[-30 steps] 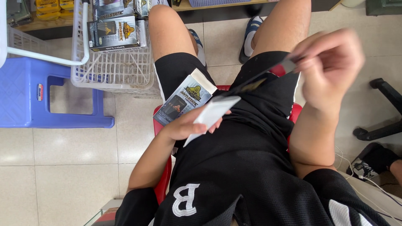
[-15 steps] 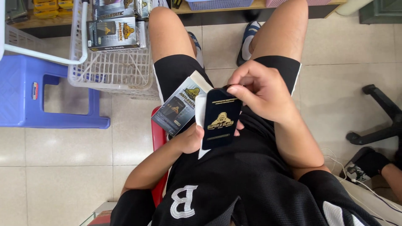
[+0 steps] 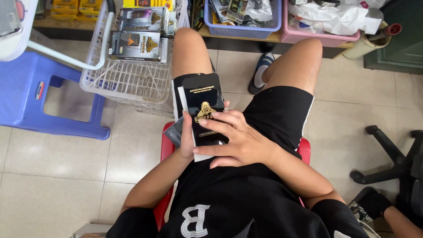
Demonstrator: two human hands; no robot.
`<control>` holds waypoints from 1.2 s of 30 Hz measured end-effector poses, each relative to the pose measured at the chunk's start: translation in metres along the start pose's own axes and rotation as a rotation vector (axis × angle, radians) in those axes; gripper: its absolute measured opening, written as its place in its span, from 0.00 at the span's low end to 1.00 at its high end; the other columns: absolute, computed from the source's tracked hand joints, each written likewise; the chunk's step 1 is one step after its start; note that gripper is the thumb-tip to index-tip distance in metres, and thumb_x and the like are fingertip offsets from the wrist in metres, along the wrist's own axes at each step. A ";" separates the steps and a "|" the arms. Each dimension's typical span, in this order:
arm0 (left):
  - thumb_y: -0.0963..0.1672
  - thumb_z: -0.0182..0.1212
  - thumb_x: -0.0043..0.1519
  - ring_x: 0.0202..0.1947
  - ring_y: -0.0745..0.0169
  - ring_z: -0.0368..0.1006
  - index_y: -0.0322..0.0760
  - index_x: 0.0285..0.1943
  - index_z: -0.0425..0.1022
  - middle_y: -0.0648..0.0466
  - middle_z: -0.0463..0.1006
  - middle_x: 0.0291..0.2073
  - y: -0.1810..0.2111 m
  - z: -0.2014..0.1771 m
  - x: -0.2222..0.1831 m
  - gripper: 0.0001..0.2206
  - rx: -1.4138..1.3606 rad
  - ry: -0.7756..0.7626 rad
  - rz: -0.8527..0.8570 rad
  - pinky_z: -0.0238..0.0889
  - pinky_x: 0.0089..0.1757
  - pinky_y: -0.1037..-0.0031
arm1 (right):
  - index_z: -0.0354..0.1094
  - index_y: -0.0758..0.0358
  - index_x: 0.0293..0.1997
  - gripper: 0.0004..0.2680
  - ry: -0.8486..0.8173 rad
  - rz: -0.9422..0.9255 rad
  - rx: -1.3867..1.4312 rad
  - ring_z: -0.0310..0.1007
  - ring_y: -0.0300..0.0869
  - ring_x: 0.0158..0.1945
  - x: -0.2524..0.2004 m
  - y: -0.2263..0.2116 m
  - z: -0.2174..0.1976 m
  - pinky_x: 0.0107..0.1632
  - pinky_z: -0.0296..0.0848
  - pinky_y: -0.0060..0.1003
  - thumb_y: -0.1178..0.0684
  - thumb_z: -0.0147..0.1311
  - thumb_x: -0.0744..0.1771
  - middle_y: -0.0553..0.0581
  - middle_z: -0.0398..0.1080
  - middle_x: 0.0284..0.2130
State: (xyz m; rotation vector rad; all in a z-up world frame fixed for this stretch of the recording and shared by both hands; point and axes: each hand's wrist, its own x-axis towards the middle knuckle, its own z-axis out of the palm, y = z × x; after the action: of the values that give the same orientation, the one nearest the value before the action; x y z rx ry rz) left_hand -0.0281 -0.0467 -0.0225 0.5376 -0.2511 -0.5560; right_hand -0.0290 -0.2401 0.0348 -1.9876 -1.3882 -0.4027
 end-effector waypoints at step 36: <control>0.65 0.26 0.68 0.60 0.56 0.71 0.26 0.68 0.64 0.46 0.73 0.58 -0.008 0.008 -0.008 0.43 0.570 -0.253 -0.077 0.65 0.62 0.63 | 0.68 0.64 0.65 0.30 0.048 0.276 0.077 0.67 0.51 0.62 0.018 0.048 -0.067 0.64 0.60 0.47 0.26 0.48 0.67 0.66 0.69 0.61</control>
State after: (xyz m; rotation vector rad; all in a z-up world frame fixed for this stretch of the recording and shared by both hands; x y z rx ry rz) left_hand -0.0414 -0.0515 -0.0212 1.0331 -0.6422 -0.6281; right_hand 0.0301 -0.2832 0.0776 -2.0551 -1.0643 -0.2645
